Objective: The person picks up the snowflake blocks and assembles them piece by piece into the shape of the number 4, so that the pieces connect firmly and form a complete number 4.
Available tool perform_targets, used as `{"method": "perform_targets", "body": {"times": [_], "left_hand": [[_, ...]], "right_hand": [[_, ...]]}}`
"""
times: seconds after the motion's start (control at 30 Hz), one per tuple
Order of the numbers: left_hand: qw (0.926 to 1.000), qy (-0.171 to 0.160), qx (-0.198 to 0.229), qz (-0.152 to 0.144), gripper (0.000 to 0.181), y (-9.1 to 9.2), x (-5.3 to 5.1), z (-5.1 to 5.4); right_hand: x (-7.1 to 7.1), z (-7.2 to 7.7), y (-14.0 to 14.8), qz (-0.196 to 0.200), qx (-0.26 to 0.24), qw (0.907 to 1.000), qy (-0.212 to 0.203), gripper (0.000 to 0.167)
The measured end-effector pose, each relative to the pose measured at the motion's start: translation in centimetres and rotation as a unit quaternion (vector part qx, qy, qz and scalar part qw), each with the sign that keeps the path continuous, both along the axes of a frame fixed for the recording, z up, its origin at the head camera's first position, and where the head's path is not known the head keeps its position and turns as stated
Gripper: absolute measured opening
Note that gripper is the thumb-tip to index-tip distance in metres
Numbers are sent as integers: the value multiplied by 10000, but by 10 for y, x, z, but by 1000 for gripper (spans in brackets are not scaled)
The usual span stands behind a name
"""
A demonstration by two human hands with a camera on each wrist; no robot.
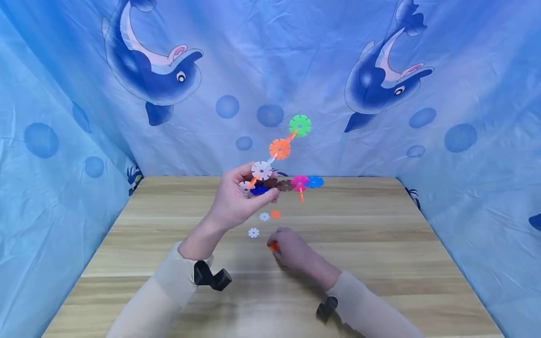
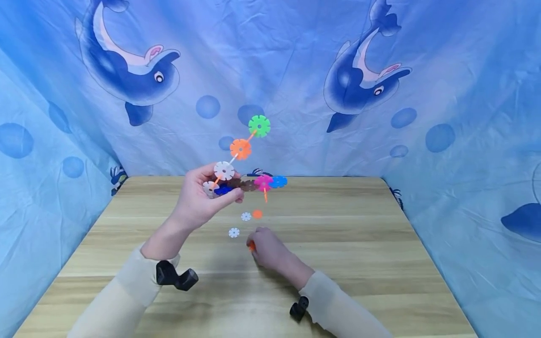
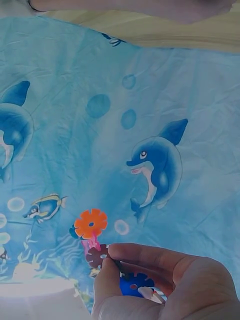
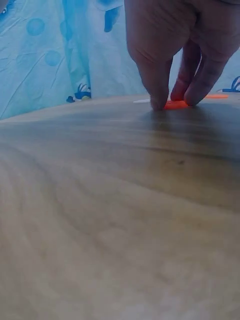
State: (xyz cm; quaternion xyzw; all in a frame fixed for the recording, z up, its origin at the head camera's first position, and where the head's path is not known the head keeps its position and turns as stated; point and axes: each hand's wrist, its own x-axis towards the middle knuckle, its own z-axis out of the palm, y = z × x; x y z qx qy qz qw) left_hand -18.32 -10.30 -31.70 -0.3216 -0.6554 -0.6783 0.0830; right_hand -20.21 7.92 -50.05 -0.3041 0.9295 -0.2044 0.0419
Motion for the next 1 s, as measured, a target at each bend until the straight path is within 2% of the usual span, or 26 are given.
{"method": "perform_targets", "body": {"times": [0.1, 0.27, 0.4, 0.5, 0.57, 0.67, 0.8, 0.9, 1.0], "left_hand": [[10000, 30, -22, -11, 23, 1, -1, 1], [9999, 28, -107, 106, 23, 1, 1, 2], [9989, -31, -237, 413, 25, 0, 3, 2], [9980, -19, -298, 558, 24, 0, 3, 1], [9980, 18, -301, 558, 23, 1, 3, 0], [9982, 67, -285, 526, 21, 3, 3, -2], [9981, 103, -259, 547, 22, 5, 3, -6], [9973, 115, -289, 662, 23, 6, 2, -10], [9970, 3, -276, 724, 22, 8, 2, -13]], "right_hand": [[-4, 0, 3, -114, -291, 9992, -253, 15], [-11, -4, 14, 59, -940, 9951, -308, 10], [-12, 2, 22, -344, -1345, 9861, -913, 7], [-12, 15, 29, -816, -1900, 9721, -1112, 7], [-12, 26, 34, -970, -2401, 9613, -945, 8], [-11, 43, 41, -1180, -3129, 9398, -701, 10], [-8, 65, 51, -1435, -3845, 9091, -711, 12], [-6, 78, 57, -1403, -4265, 8918, -549, 15], [-3, 91, 61, -1198, -4677, 8753, -290, 17]]}}
